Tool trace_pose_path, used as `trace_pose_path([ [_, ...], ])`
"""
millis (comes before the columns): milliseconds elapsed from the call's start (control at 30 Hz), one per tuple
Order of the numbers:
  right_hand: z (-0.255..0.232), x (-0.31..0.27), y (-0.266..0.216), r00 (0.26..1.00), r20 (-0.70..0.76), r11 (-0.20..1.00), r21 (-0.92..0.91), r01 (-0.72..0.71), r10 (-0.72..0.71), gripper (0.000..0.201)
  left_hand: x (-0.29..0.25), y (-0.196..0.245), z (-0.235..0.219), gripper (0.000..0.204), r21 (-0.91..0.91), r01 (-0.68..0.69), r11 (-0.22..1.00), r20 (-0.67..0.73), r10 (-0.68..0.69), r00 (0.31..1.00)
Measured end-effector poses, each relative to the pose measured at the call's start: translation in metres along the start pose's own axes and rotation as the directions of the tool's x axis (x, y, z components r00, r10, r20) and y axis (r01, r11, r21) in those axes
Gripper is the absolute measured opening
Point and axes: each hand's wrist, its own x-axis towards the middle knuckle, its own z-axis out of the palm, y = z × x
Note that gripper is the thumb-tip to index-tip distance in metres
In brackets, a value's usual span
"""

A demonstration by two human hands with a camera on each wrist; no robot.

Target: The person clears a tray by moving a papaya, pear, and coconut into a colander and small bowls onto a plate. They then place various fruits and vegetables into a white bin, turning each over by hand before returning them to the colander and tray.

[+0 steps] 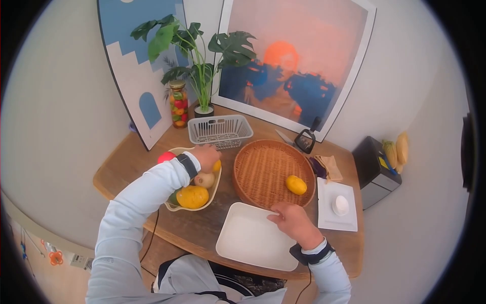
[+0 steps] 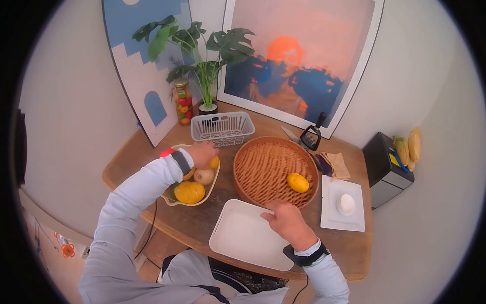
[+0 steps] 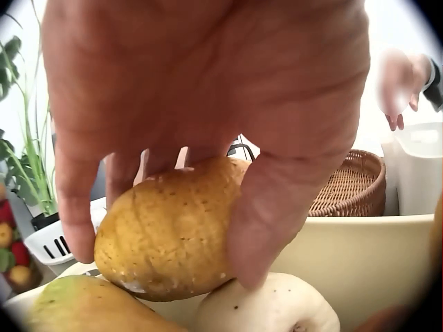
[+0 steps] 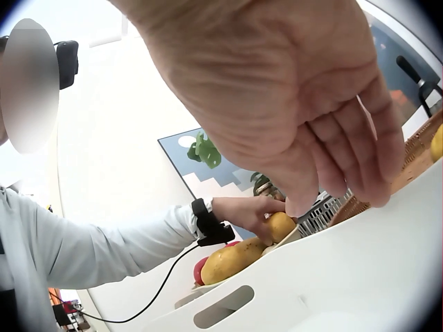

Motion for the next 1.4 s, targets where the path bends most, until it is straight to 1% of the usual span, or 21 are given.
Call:
trace_pose_path([
  [67, 0.000, -0.001, -0.002, 1.000, 0.020, 1.000, -0.009, -0.020, 0.020, 0.022, 0.001, -0.002, -0.006, 0.044, -0.001, -0.039, 0.999, 0.009, 0.039, 0.999],
  [167, -0.003, -0.009, -0.004, 1.000, 0.003, 1.000, -0.023, -0.014, 0.014, 0.022, -0.009, 0.006, -0.034, 0.049, -0.059, -0.015, 0.998, 0.003, 0.015, 1.000],
  [267, -0.004, -0.018, -0.001, 1.000, -0.021, 0.999, -0.033, -0.013, 0.013, 0.028, -0.016, 0.028, -0.055, 0.049, -0.261, -0.113, 0.959, -0.106, 0.088, 0.990],
  [333, -0.002, -0.022, 0.004, 0.999, -0.015, 0.999, -0.003, -0.045, 0.045, 0.026, -0.024, 0.059, -0.067, 0.050, -0.414, -0.234, 0.880, 0.000, 0.257, 0.966],
  [367, -0.001, -0.025, 0.007, 0.998, -0.011, 0.998, 0.012, -0.061, 0.061, 0.025, -0.027, 0.078, -0.071, 0.050, -0.492, -0.278, 0.825, 0.045, 0.343, 0.938],
  [433, -0.003, -0.029, 0.011, 0.996, 0.015, 0.996, -0.005, -0.091, 0.091, 0.028, -0.033, 0.118, -0.065, 0.054, -0.514, -0.427, 0.744, 0.064, 0.530, 0.846],
  [467, -0.002, -0.031, 0.013, 0.994, 0.029, 0.995, -0.016, -0.101, 0.101, 0.029, -0.036, 0.137, -0.059, 0.055, -0.530, -0.431, 0.730, 0.138, 0.576, 0.806],
  [533, 0.000, -0.038, 0.018, 0.992, 0.057, 0.993, -0.046, -0.113, 0.115, 0.029, -0.041, 0.172, -0.050, 0.056, -0.557, -0.434, 0.708, 0.278, 0.651, 0.706],
  [633, 0.003, -0.049, 0.022, 0.985, 0.120, 0.985, -0.136, -0.108, 0.125, 0.029, -0.035, 0.203, -0.017, 0.056, -0.518, -0.440, 0.734, 0.400, 0.662, 0.634],
  [667, 0.003, -0.052, 0.023, 0.981, 0.144, 0.979, -0.173, -0.104, 0.130, 0.028, -0.032, 0.209, -0.009, 0.047, -0.517, -0.476, 0.711, 0.368, 0.687, 0.626],
  [767, -0.002, -0.057, 0.016, 0.952, 0.236, 0.967, -0.208, -0.146, 0.195, 0.039, -0.020, 0.222, 0.004, 0.035, -0.520, -0.417, 0.745, 0.390, 0.642, 0.660],
  [800, -0.001, -0.058, 0.017, 0.951, 0.244, 0.969, -0.205, -0.139, 0.189, 0.039, -0.019, 0.223, 0.006, 0.033, -0.492, -0.426, 0.759, 0.355, 0.622, 0.697],
  [867, 0.004, -0.060, 0.020, 0.951, 0.258, 0.973, -0.196, -0.123, 0.172, 0.040, -0.024, 0.221, -0.009, 0.028, -0.431, -0.439, 0.789, 0.282, 0.579, 0.765],
  [967, 0.014, -0.054, 0.019, 0.911, 0.371, 0.968, -0.231, -0.097, 0.180, 0.048, -0.024, 0.216, -0.003, 0.027, -0.339, -0.513, 0.789, 0.270, 0.604, 0.750],
  [1067, 0.031, -0.052, 0.023, 0.922, 0.359, 0.971, -0.232, -0.062, 0.144, 0.047, -0.030, 0.213, -0.002, 0.028, -0.362, -0.510, 0.780, 0.300, 0.616, 0.729],
  [1167, 0.047, -0.051, 0.031, 0.902, 0.422, 0.971, -0.240, 0.009, 0.096, 0.052, -0.038, 0.214, -0.005, 0.032, -0.380, -0.493, 0.783, 0.325, 0.612, 0.721],
  [1200, 0.053, -0.051, 0.034, 0.892, 0.446, 0.965, -0.257, 0.054, 0.069, 0.047, -0.039, 0.214, -0.007, 0.033, -0.379, -0.502, 0.778, 0.330, 0.620, 0.712],
  [1300, 0.057, -0.041, 0.034, 0.845, 0.531, 0.966, -0.244, 0.081, 0.063, 0.039, -0.041, 0.213, -0.010, 0.037, -0.417, -0.497, 0.761, 0.319, 0.635, 0.703],
  [1333, 0.056, -0.034, 0.032, 0.819, 0.570, 0.979, -0.196, 0.050, 0.072, 0.032, -0.039, 0.211, -0.007, 0.037, -0.456, -0.473, 0.754, 0.307, 0.632, 0.711],
  [1367, 0.056, -0.033, 0.035, 0.835, 0.547, 0.987, -0.155, 0.035, 0.056, 0.031, -0.038, 0.209, -0.003, 0.037, -0.495, -0.447, 0.745, 0.296, 0.628, 0.720],
  [1400, 0.058, -0.032, 0.041, 0.850, 0.525, 0.993, -0.112, 0.022, 0.040, 0.029, -0.036, 0.207, 0.000, 0.038, -0.480, -0.452, 0.752, 0.300, 0.625, 0.721],
])
